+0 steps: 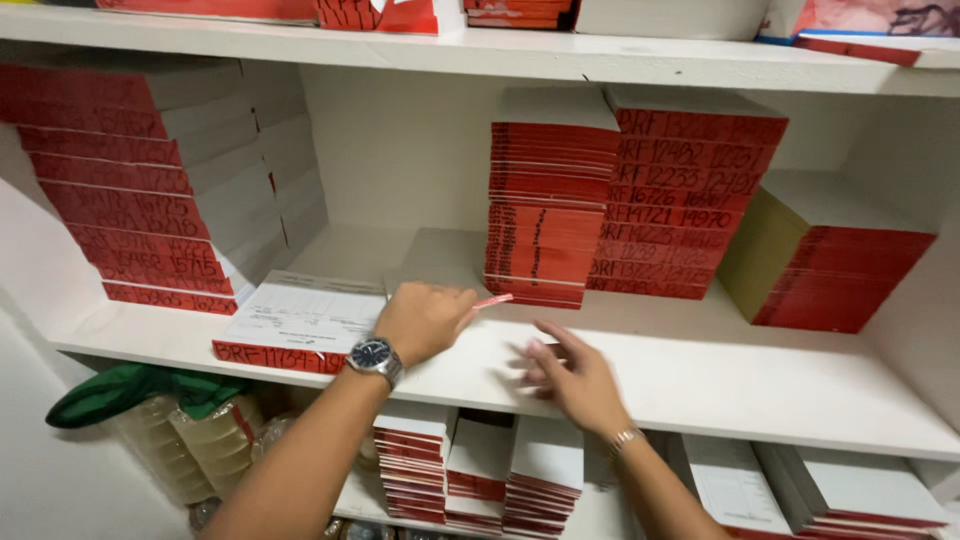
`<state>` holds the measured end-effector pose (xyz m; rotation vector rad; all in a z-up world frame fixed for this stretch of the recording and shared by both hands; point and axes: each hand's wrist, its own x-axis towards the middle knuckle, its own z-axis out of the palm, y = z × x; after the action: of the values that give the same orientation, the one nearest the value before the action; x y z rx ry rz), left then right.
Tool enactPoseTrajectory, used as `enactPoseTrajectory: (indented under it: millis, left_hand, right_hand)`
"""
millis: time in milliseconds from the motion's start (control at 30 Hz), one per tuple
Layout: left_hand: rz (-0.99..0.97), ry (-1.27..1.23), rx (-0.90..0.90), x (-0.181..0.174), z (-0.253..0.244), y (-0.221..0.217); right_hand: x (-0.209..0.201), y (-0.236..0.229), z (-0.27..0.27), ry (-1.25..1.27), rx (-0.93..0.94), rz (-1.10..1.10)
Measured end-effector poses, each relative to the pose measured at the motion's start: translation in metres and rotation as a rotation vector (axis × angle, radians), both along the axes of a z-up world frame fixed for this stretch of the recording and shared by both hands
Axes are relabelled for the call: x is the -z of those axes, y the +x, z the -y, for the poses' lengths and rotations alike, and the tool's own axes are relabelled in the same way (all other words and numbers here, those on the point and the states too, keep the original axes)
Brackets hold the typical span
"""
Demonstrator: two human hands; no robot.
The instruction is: The person organizes stacks of small white boxes with red labels on a white shelf. They repeatedly pick up boxes from one stack, move them to another location on the shelf, and arrange them into neat piles.
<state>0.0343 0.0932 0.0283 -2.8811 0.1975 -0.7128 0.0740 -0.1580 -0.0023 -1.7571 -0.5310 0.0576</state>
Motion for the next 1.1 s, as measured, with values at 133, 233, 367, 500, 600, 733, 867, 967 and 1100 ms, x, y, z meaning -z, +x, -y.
enactPoseTrajectory:
  millis: [133,233,367,500,600,733,867,967,1100]
  left_hand:
    - [0.066,-0.035,0.053,0.006,0.032,-0.012]
    - [0.089,-0.008,0.101,0.027,0.046,-0.005]
    - [-0.012,-0.104,0.168,0.022,0.071,-0.017]
    - [-0.036,-0.156,0.178,0.030,0.092,-0.023]
    - [0.014,-0.203,0.198,0.019,0.111,-0.036]
    - [-0.199,-0.332,0.231,0.008,0.120,-0.040]
    - [-0.233,-0.315,0.265,0.018,0.119,-0.022]
    - [-0.214,-0.341,0.192,0.029,0.119,0.000]
    - [-0.149,-0.486,0.169,0.035,0.125,0.021]
  right_hand:
    - [-0.029,-0.031,-0.023,0.141,-0.121,-0.497]
    - [-0.016,-0.017,-0.037,0.203,-0.169,-0.607]
    - [0.021,0.017,-0.045,0.246,-0.098,-0.693]
    - [0.026,0.024,-0.029,0.250,-0.040,-0.721]
    - [0.016,0.022,-0.003,0.251,-0.044,-0.608]
    - [-0.006,0.022,0.036,0.072,0.016,-0.496]
    - [-0.026,0.022,0.078,-0.013,0.073,-0.369]
    - [-0.029,0.031,0.112,0.059,0.125,-0.381]
    - [-0.037,0.035,0.158,0.185,0.179,-0.370]
